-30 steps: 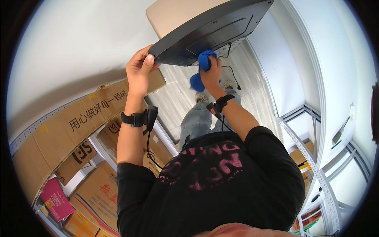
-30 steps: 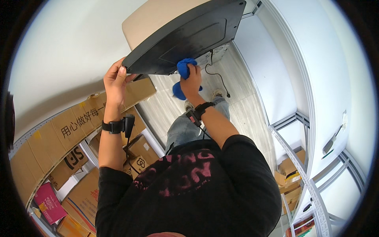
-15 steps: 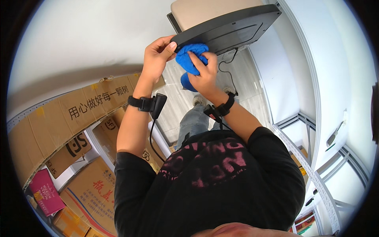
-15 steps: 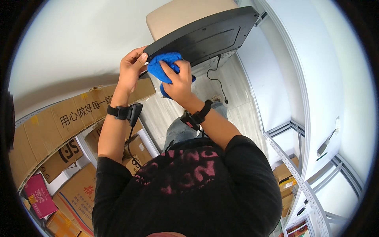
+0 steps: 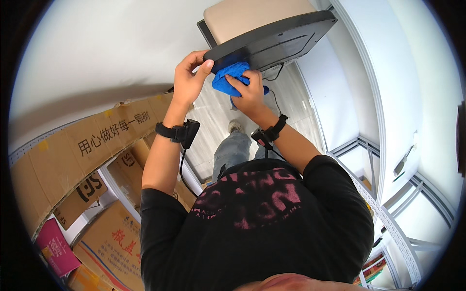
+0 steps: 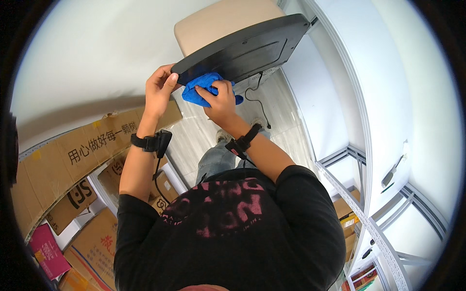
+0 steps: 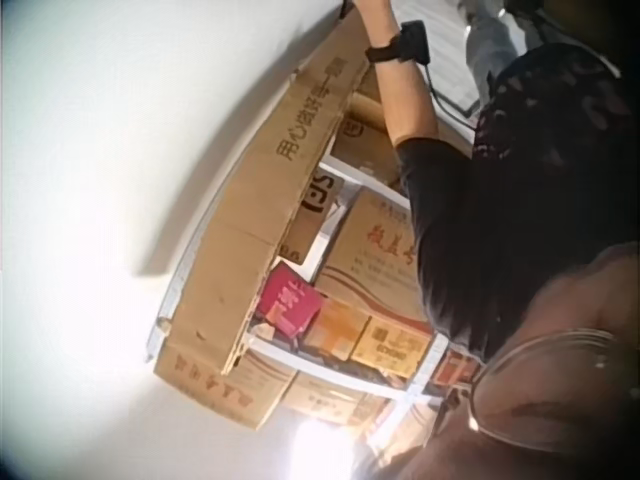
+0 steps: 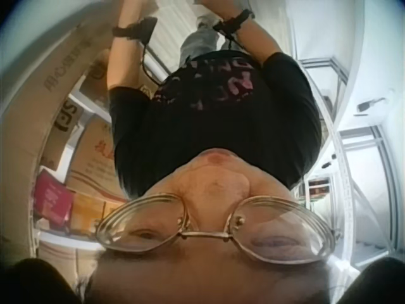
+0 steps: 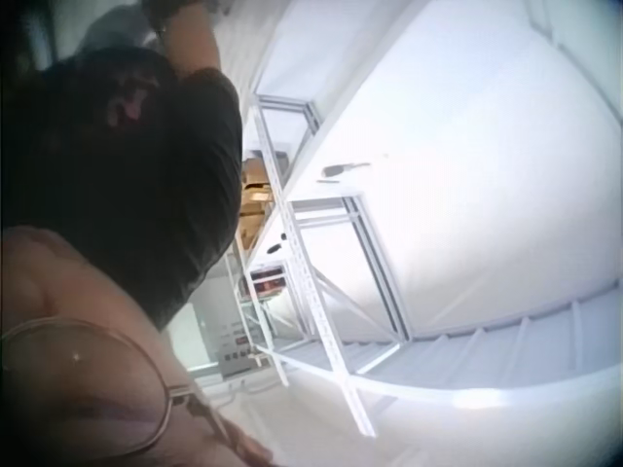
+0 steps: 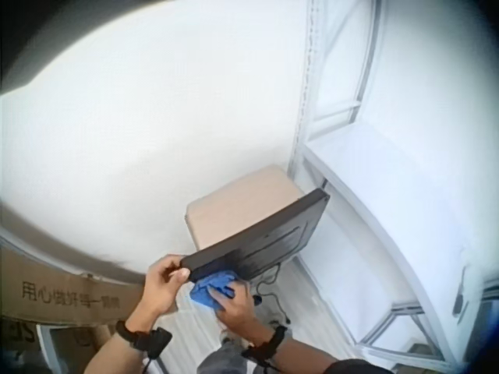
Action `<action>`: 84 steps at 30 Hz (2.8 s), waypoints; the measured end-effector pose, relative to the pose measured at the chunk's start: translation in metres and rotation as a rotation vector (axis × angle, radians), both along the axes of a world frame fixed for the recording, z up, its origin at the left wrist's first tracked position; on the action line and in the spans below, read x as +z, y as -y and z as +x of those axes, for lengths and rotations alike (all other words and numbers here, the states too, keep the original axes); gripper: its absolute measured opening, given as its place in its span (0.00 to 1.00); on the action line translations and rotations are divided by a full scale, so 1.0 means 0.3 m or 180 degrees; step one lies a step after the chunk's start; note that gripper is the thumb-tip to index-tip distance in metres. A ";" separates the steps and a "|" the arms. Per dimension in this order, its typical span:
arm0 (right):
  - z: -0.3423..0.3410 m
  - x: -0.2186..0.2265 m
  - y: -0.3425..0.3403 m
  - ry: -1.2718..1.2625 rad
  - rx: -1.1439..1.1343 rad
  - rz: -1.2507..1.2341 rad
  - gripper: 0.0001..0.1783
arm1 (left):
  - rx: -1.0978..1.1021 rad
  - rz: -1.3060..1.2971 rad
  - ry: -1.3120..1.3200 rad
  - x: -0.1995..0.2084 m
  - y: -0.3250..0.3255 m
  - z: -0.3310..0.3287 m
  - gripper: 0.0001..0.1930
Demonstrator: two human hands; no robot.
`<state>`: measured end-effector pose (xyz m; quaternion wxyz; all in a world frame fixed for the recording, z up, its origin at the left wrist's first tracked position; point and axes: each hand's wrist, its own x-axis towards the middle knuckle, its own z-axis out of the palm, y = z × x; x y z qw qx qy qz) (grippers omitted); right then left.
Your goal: The person uses a screwdriver to fasten screws into the back panel of a wall-mounted electronic device. After securing the screws, the person wipes the device's surface with a blue cloth.
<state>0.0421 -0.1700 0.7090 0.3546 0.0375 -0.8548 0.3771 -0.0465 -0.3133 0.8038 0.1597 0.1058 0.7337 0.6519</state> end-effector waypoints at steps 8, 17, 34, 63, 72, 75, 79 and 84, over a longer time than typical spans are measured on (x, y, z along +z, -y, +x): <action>0.000 0.048 -0.171 0.0198 -0.0245 0.0128 0.28 | -0.0042 -0.0691 -0.0784 0.015 -0.050 0.019 0.14; -0.079 0.083 -0.545 -0.0125 -0.1849 0.0776 0.24 | -0.0068 -0.0778 -0.0898 0.030 -0.054 0.029 0.15; 0.019 -0.040 -0.079 0.0267 -0.0135 0.0349 0.29 | 0.0080 -0.0856 -0.0934 0.022 -0.062 0.023 0.15; 0.003 -0.177 -0.620 0.0613 -0.1479 0.0056 0.24 | 0.0047 -0.0687 -0.0708 -0.002 -0.050 0.067 0.15; -0.002 0.008 -0.255 0.0570 -0.0532 -0.0651 0.28 | 0.0134 -0.0704 -0.0873 -0.002 -0.061 0.056 0.14; 0.000 -0.052 -0.136 0.0269 -0.0352 -0.0444 0.28 | 0.0123 -0.0724 -0.0852 0.003 -0.068 0.051 0.14; 0.039 -0.119 -0.114 0.0852 0.0370 0.0124 0.28 | 0.0094 -0.0659 -0.0819 -0.007 -0.049 0.058 0.14; 0.044 -0.224 -0.292 0.1095 -0.0158 0.0089 0.29 | 0.0146 -0.0596 -0.0713 -0.004 -0.059 0.065 0.15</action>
